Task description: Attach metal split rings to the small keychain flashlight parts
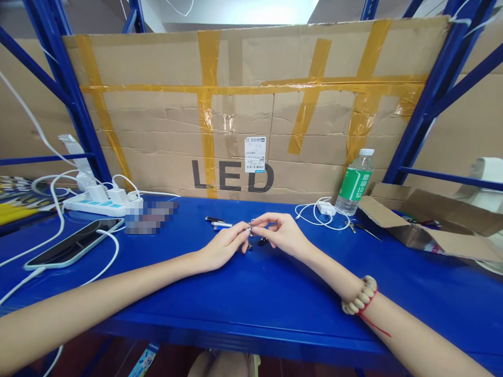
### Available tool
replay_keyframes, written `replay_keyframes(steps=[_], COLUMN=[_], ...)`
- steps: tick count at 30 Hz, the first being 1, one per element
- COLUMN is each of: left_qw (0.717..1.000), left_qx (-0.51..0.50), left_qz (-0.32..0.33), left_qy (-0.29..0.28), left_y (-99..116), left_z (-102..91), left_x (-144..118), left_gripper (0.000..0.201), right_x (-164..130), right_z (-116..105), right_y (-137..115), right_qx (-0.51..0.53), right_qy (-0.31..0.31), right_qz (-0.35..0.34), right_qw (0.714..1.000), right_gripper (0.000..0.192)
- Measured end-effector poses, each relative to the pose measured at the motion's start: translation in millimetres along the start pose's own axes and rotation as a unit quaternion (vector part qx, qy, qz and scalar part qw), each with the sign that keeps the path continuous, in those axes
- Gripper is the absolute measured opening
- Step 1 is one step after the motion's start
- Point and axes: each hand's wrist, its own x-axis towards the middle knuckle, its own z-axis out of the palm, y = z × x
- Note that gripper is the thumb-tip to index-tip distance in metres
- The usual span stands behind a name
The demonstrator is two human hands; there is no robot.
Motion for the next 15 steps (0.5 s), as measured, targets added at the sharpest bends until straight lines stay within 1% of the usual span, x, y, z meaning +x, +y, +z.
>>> replay_keyframes(steps=[8, 15], left_qw=[1.0, 1.0], left_qx=[0.015, 0.01], left_qz=[-0.017, -0.026], left_qy=[0.004, 0.011], left_y=[2.1, 2.1], left_z=[-1.0, -0.7], left_x=[-1.0, -1.1], left_gripper=[0.024, 0.023], right_x=[0.6, -0.2], right_z=[-1.6, 0.7], right_y=[4.1, 0.8], right_qx=[0.001, 0.003], right_qy=[0.004, 0.005], right_qz=[-0.011, -0.001], right_qw=[1.0, 1.0], right_gripper=[0.028, 0.03])
